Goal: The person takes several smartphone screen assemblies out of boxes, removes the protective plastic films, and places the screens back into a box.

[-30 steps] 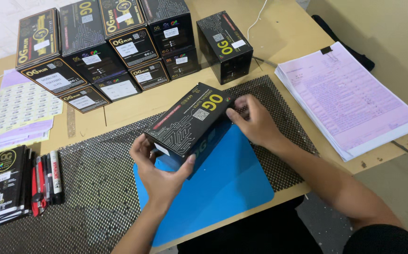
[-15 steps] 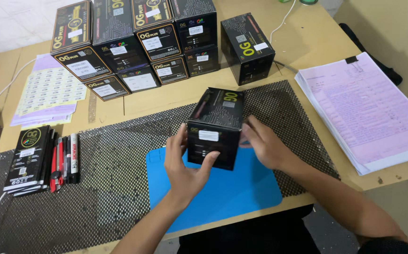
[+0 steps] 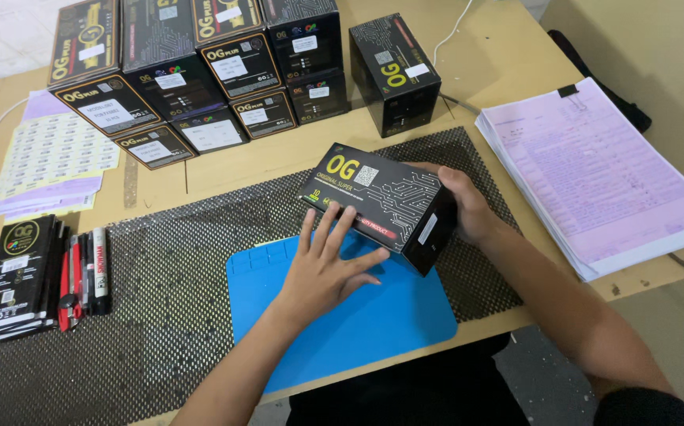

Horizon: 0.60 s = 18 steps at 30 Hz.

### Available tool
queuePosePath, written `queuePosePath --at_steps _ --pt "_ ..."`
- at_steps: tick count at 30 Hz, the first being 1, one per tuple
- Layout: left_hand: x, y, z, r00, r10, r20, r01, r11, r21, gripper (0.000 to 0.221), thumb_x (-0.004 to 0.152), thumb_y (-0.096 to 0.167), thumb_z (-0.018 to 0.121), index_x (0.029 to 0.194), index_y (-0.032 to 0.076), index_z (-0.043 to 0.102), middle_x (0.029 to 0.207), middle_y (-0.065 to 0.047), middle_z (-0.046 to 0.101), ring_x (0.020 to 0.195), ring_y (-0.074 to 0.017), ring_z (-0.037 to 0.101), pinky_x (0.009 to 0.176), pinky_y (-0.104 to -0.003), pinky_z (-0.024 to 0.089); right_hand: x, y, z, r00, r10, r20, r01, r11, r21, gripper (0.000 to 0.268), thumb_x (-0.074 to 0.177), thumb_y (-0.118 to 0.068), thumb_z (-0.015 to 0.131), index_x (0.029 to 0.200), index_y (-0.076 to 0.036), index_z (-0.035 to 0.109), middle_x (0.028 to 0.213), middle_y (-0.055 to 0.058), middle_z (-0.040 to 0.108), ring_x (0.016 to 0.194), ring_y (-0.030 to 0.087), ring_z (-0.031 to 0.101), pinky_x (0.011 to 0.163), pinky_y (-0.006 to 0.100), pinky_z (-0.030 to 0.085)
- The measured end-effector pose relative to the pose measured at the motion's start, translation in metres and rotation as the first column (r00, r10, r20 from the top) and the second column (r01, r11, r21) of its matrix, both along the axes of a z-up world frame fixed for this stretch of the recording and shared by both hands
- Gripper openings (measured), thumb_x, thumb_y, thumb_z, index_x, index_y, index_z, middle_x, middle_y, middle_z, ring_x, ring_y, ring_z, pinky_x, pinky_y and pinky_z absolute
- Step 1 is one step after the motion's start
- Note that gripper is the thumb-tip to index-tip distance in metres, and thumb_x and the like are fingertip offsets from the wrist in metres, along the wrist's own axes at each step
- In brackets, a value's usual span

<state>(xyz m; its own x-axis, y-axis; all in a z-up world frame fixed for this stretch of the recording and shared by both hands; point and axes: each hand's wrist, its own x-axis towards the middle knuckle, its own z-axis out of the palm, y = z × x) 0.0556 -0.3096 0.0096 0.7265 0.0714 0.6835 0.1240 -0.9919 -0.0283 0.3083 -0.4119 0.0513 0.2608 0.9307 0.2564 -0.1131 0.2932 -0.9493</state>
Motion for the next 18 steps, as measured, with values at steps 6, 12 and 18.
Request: queuePosePath --at_steps 6,12,18 --pt "-0.002 0.006 -0.012 0.993 0.046 0.106 -0.078 0.942 0.326 0.076 0.092 0.044 0.072 0.144 0.075 0.025 0.166 -0.005 0.034 0.149 -0.0393 0.04 0.115 -0.07 0.039 -0.012 0.003 0.003 0.985 -0.006 0.171 -0.015 0.993 0.12 0.081 0.089 -0.055 0.037 0.127 0.011 0.064 0.08 0.025 0.074 0.062 0.019 0.067 0.057 0.03 0.05" --pt "-0.013 -0.029 0.007 0.964 0.138 0.226 -0.234 0.844 0.483 0.061 0.106 0.039 0.056 0.15 0.071 0.026 0.155 -0.004 0.047 0.135 -0.0303 0.053 0.107 -0.056 0.049 -0.011 0.005 -0.009 0.955 -0.111 0.276 0.078 0.989 0.129 0.082 0.092 -0.06 0.028 0.112 0.006 0.073 0.078 0.019 0.074 0.067 0.02 0.069 0.064 0.032 0.055" --pt "-0.013 -0.02 0.009 0.923 0.376 0.085 -0.358 0.755 0.549 0.077 0.098 0.033 0.063 0.16 0.057 0.024 0.162 -0.008 0.041 0.145 -0.0341 0.042 0.115 -0.059 0.032 -0.024 -0.003 0.019 0.903 -0.286 0.321 0.265 0.958 0.108 0.04 0.101 -0.024 0.055 0.126 0.005 0.069 0.094 0.02 0.065 0.091 0.024 0.059 0.083 0.039 0.052"
